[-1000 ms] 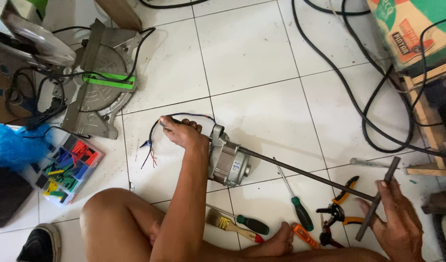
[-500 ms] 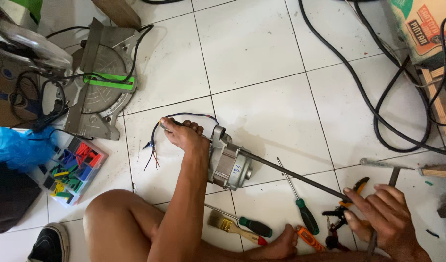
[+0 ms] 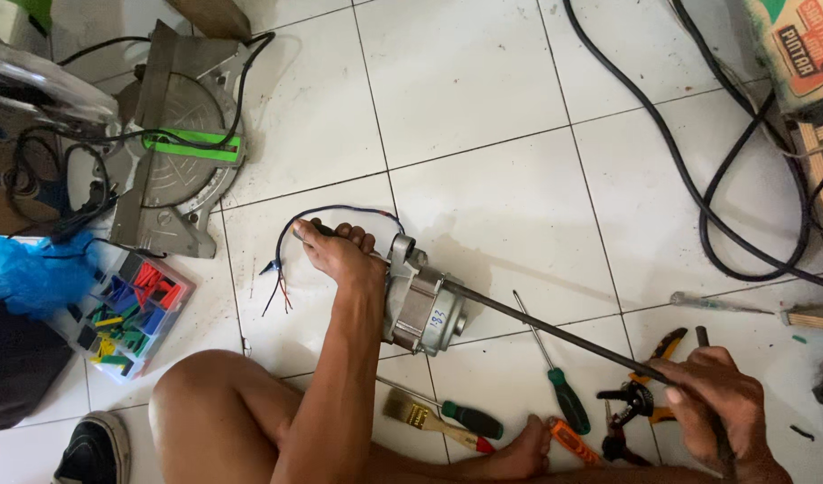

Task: The person sits on the floor and uses a screwdriver and a metal rod to work on a small electric motor. They repeatedly insert the screwdriver into the motor housing and rotate the rod, appearing to adjust or test internal components.

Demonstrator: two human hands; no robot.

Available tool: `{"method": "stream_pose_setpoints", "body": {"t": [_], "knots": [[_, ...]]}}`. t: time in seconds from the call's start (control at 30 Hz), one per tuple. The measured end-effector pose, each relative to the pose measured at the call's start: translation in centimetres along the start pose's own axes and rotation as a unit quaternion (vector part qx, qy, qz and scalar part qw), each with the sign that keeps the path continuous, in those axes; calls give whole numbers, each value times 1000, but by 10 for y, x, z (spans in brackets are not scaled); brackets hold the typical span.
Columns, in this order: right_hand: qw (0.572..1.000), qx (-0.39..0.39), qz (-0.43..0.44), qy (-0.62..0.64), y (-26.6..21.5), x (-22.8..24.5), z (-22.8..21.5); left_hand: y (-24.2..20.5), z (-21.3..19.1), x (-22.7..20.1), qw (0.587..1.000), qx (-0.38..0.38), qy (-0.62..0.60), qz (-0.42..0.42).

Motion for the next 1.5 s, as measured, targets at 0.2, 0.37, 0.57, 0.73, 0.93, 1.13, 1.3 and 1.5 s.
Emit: {"method": "stream_pose_setpoints", "body": {"t": [0.2,0.37,0.57,0.73,0.93,1.13,1.3,1.5], "knots": [[997,-14,76,24,-30,-51,7,-8,1,-1,1000,5,4,-15],[985,6,168,45,-46,-75,12,6,1,3,1000,19,-8,0],[953,-30,282,104,-72,-132,21,-3,7,-5,998,63,4,22],[971,-38,202,120,-47,-95,18,2,10,-2,998,55,-3,26],[979,-108,115,133,-49,-61,12,4,12,-8,997,78,-13,5],[963,-150,181,135,-66,-71,16,-32,45,-68,986,130,82,67],[967,-162,164,111,-70,-72,14,-89,65,-69,839,203,481,154],[914,-340,206,83,-109,-88,-21,-114,40,-14,533,192,806,169]]}}
Point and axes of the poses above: each hand's wrist, its own y-axis towards the middle knuckle, its own z-axis out of the palm, x = y × z, the point moved 10 cm from there along y, towards the middle knuckle, and after that the axes turned 9 degrees about -z, right-handed, at the moved point
